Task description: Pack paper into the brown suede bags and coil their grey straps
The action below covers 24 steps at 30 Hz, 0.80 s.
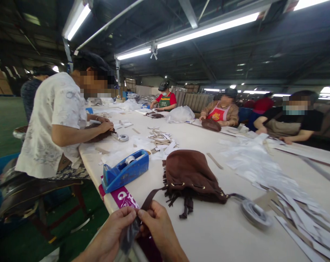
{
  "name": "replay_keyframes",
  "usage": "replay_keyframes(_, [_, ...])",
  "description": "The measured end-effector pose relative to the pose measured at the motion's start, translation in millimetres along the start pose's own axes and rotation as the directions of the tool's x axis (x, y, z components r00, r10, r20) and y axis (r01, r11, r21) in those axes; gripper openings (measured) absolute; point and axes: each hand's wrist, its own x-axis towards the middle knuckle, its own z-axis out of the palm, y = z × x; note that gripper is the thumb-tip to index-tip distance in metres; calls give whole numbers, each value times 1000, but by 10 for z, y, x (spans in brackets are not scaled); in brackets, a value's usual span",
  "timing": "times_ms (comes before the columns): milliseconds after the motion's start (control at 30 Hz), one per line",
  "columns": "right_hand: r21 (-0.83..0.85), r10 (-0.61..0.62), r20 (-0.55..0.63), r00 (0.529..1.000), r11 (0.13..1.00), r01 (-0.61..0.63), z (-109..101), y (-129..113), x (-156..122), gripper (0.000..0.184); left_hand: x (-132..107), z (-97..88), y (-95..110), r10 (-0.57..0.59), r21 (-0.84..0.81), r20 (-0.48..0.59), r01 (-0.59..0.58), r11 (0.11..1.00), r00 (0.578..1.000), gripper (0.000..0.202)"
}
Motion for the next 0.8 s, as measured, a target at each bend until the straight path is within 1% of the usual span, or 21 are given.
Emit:
replay_keyframes(67, [20,15,9,1000,1000,-15,-27,-28,-36,38,8,14,-12,-7,20,8,7,1000,1000,36])
replay_keyframes(100, [18,18,10,1000,1000,-18,-38,-45,-54,37,5,29,-17,8,35,7,-8,999,1000,36])
replay_keyframes(167, [-14,4,-2,1000,1000,-4,-53,-80,-80,37,-4,72,-26,54,51,1,-54,997,999,36])
replay_keyframes(233, [-54,-25,-13,1000,998,24,-60,-97,-86,36,-3,113,-34,69,37,-23,-69,997,997,40])
replay_keyframes(333, [-21,-49,-1,999,999,49,-80,-63,-81,35,39,141,-39,12,-40,-66,-15,999,998,46])
replay_keyframes(433, [46,-84,-39,996,995,85,-132,20,-115,41,90,141,-28,-31,-124,-58,24,992,998,50])
replay_keyframes(467, [9,-123,-55,991,992,123,-153,47,-143,40,95,142,-22,-33,-141,-51,25,990,998,51])
replay_keyframes(500, [-78,-176,-59,983,982,171,-174,71,-176,35,94,146,-15,-34,-150,-49,26,988,998,51])
replay_keyframes(533, [-197,-240,-54,969,954,225,-193,92,-211,26,87,152,-8,-33,-155,-53,24,988,998,52])
replay_keyframes(567, [-324,-311,-38,950,903,282,-209,109,-244,18,76,160,-4,-32,-155,-60,23,988,998,52])
replay_keyframes(633, [-531,-457,13,890,750,393,-236,135,-285,8,55,178,-7,-21,-147,-73,10,989,997,52])
replay_keyframes(667, [-594,-520,50,853,671,444,-245,146,-290,6,50,186,-18,-12,-142,-74,1,990,997,52])
replay_keyframes(733, [-657,-605,151,782,529,537,-258,166,-274,8,61,191,-63,3,-148,-84,-15,989,996,52])
replay_keyframes(800, [-686,-636,225,738,434,584,-264,188,-244,11,100,184,-137,6,-174,-94,-22,984,996,54])
